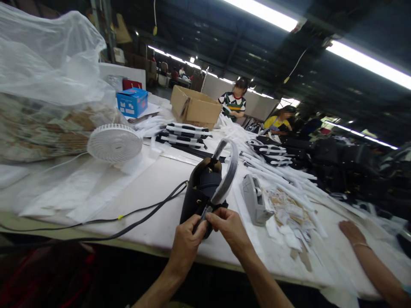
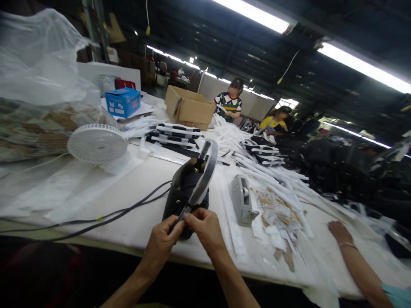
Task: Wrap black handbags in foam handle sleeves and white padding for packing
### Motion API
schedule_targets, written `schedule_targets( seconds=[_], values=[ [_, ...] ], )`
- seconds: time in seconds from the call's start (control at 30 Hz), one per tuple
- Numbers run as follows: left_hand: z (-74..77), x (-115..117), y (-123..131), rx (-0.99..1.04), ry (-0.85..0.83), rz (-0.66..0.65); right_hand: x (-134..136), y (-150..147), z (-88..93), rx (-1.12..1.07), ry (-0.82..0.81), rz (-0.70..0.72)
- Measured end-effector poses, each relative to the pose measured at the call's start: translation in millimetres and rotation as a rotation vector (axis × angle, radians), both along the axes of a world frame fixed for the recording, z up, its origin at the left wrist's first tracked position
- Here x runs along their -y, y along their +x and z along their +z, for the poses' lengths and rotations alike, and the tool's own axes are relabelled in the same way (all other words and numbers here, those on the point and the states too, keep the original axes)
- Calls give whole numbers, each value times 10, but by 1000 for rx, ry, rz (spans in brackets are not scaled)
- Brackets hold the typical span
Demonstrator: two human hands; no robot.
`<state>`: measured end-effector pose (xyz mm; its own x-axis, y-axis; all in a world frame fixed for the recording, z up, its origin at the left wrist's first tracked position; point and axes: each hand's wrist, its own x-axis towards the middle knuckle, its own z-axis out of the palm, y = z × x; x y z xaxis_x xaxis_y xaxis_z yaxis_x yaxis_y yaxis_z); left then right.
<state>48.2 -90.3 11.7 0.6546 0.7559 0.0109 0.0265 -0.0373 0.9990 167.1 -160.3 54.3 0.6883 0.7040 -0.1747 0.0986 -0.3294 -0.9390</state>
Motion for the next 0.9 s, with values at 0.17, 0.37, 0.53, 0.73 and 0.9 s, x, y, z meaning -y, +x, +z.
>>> schedule_targets(
  seconds=[0.17,0.37,0.53,0.73,0.9],
  values=[
    [-23,-12,-19,5,-56,-70,16,77,-53,-57,-29,42],
    [-37,7,-9,126,-236,-80,26,69,-64,-153,55,58],
    [-49,7,23,178,-593,-97,112,99,-89,-229,93,188],
    [28,72,2,223,-899,-136,70,-31,-227,-99,92,28],
    [66,198,14,203,-914,-104,-36,-137,-320,-57,96,-102]
  ],
)
